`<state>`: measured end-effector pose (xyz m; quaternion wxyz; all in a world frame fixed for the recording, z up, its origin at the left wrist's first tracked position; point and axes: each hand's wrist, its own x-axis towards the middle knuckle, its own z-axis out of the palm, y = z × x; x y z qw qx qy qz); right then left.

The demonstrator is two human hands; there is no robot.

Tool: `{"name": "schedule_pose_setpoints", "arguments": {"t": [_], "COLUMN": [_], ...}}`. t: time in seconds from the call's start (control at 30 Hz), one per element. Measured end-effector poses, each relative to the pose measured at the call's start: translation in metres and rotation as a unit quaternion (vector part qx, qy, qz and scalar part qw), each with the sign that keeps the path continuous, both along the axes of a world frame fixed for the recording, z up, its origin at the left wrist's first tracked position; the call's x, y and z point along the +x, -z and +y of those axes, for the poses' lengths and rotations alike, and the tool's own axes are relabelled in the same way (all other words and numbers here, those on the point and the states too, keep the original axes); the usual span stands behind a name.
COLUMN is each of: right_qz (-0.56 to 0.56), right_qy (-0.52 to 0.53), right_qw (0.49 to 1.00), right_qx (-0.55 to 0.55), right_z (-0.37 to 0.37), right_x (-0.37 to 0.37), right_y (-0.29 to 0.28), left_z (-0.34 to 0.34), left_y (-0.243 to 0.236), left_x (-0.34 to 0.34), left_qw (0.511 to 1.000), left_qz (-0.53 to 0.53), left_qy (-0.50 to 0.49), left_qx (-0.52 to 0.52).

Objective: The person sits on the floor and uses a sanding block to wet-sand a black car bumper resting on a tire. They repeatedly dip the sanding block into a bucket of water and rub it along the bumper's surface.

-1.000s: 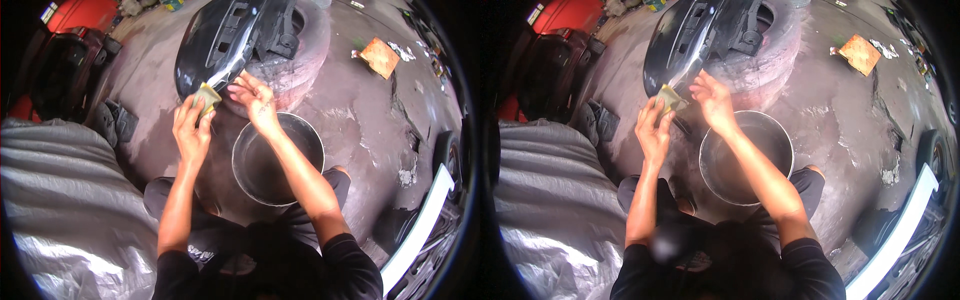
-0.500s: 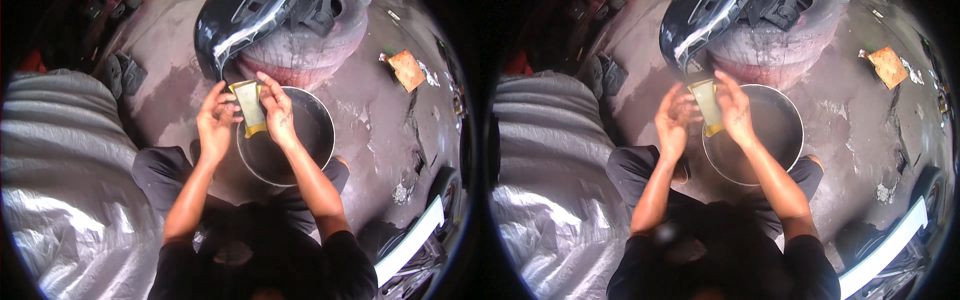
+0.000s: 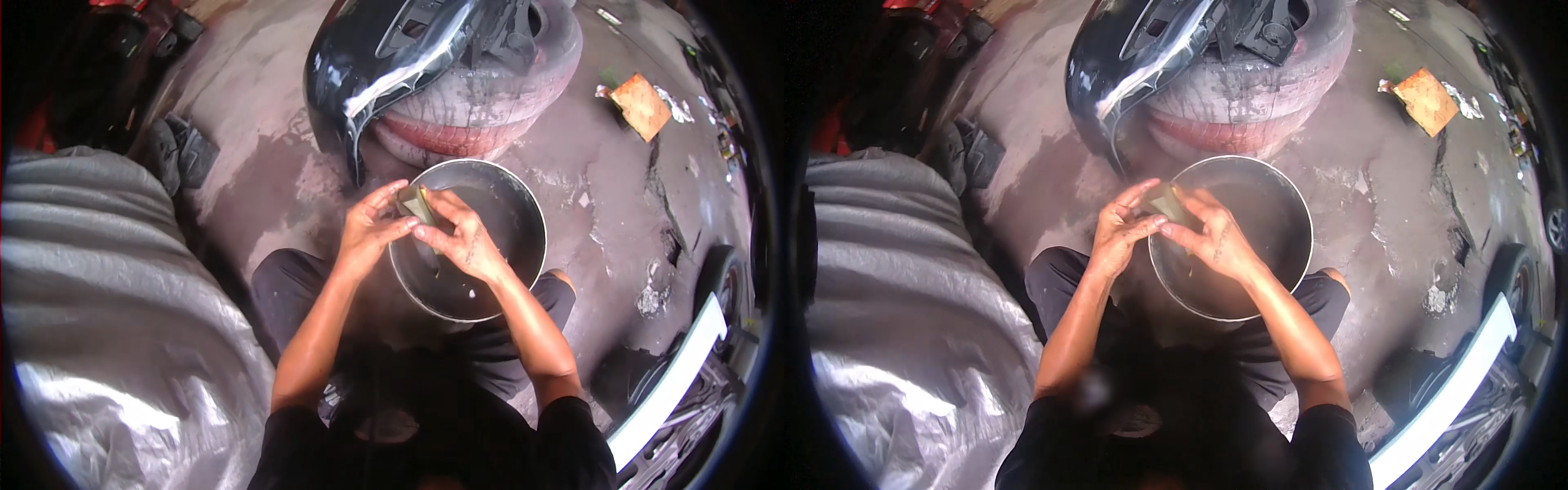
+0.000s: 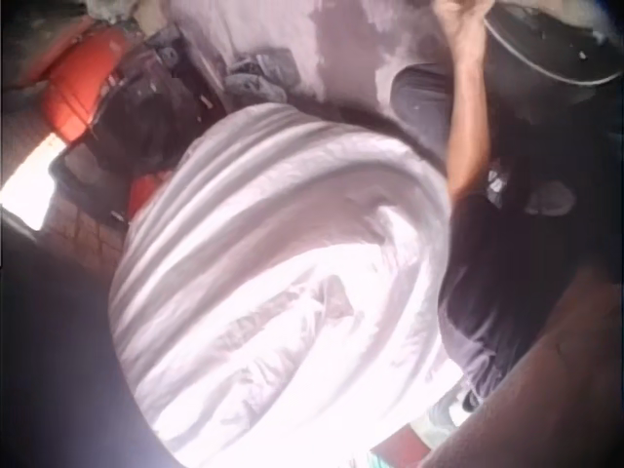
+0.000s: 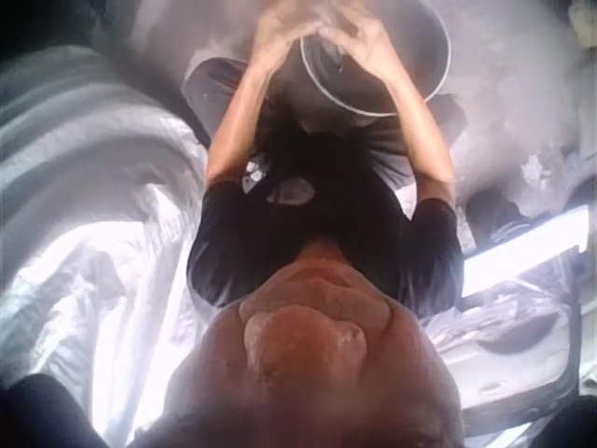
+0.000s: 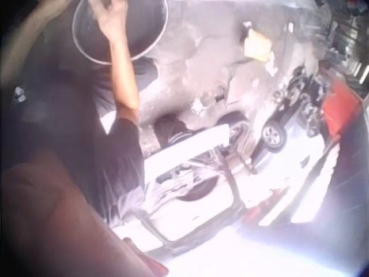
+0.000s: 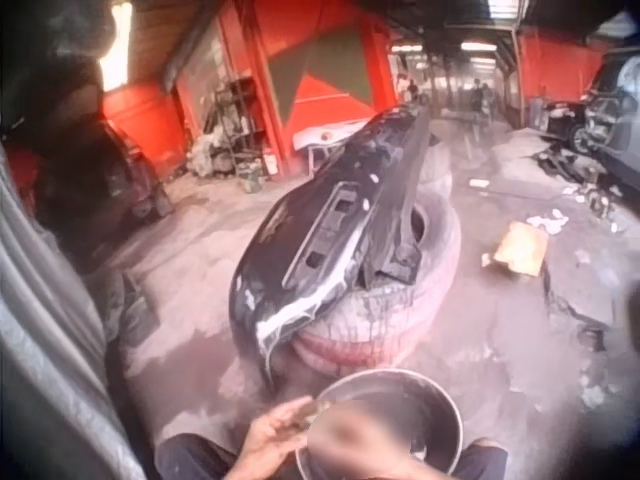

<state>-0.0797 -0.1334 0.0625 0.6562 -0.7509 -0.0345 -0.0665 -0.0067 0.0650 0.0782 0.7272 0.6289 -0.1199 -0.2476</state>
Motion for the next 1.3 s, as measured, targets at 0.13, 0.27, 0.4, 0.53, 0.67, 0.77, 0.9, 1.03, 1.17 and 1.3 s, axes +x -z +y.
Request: {"name": "schedule_pose_setpoints", "arguments": {"t": [0.13,0.27,0.4,0.53,0.67,0.77,0.9,1.03,1.17,1.3], "right_qz": [0.031,-0.123,-0.258,-0.268,-0.238,-0.254,-0.261,-0.267,-0.266,-0.272], "right_qy": [0.015,0.188,0.243,0.228,0.242,0.256,0.146,0.181,0.211,0.12], "right_qw": [0.995,0.91,0.792,0.716,0.681,0.686,0.677,0.663,0.698,0.689], "right_qx": [-0.09,-0.348,-0.497,-0.603,-0.649,-0.632,-0.672,-0.675,-0.631,-0.661], "right_z": [-0.02,-0.048,-0.062,-0.058,-0.068,-0.049,0.022,-0.045,-0.042,0.02], "right_x": [-0.003,0.009,0.051,0.089,0.093,0.089,0.103,0.104,0.101,0.105], "right_y": [-0.039,-0.091,-0.143,-0.168,-0.17,-0.148,-0.139,-0.157,-0.137,-0.123], "left_z": [-0.019,-0.011,0.006,0.048,0.087,0.085,0.123,0.094,0.072,0.078], "left_y": [-0.011,-0.109,-0.136,-0.133,-0.063,0.031,0.22,0.262,0.249,0.254], "left_x": [0.0,-0.006,-0.019,0.001,0.077,0.173,0.255,0.222,0.213,0.223], "left_qw": [0.994,0.869,0.757,0.777,0.833,0.919,0.879,0.901,0.918,0.919], "left_qz": [-0.105,-0.489,-0.6,-0.571,-0.529,-0.16,0.325,0.375,0.309,0.285], "left_qy": [0.001,0.062,0.068,0.071,-0.11,-0.355,-0.35,-0.19,-0.19,-0.23], "left_qx": [0.023,-0.044,-0.249,-0.257,-0.117,-0.053,0.003,-0.11,-0.162,-0.146]}}
